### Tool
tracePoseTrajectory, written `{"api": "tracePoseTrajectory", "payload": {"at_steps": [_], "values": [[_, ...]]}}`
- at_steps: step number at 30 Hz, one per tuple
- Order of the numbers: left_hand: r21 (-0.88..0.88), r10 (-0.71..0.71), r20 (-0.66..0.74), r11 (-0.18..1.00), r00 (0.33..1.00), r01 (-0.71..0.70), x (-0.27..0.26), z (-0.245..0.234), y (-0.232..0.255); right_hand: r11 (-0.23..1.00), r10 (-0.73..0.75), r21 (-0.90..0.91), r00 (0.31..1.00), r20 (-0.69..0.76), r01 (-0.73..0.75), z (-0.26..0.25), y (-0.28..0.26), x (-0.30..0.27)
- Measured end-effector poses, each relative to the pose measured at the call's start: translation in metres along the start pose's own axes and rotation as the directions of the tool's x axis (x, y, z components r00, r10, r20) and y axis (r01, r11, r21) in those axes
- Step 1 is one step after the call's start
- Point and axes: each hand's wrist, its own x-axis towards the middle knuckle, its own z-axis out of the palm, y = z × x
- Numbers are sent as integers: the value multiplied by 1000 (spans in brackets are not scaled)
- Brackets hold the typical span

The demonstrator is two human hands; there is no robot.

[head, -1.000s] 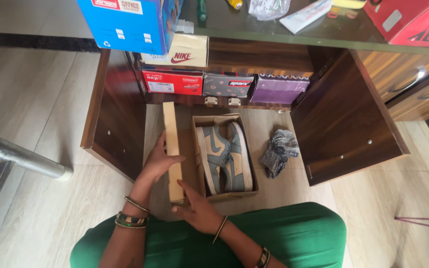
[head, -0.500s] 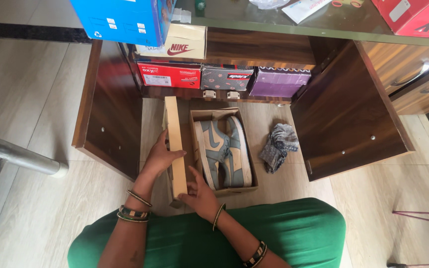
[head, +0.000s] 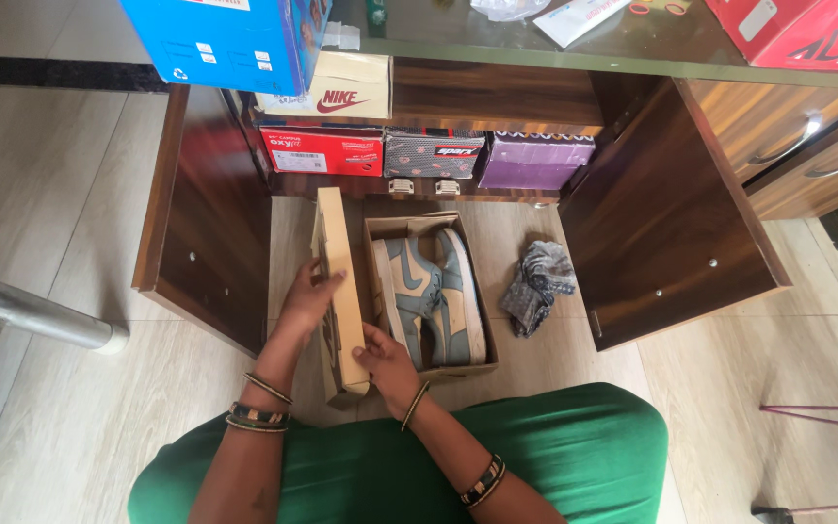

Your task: The person organizes shoeboxes in a cabinet by removing items from a clothesline, clearing space in a cabinet, and then rearranging multiple shoeboxes inside the cabinet, occasionally opening boxes to check contents.

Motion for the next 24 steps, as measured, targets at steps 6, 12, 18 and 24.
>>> {"api": "tracePoseTrajectory", "payload": {"at_steps": [6, 12, 18, 24], "values": [[-83, -128, -176, 990, 976, 115, 21, -12, -26, 997, -33, 70, 999, 1, 33, 0, -14, -13], [-209, -241, -88, 953, 967, 219, 29, -13, -40, 994, -59, 96, 998, 1, 59, 4, -17, -23], [-175, -291, -39, 944, 956, 280, 26, -5, -40, 994, -71, 87, 997, 19, 69, 4, -23, -26], [-98, -350, -80, 934, 933, 342, 47, -3, -79, 987, -66, 151, 997, 39, 60, -12, -30, -27]]}}
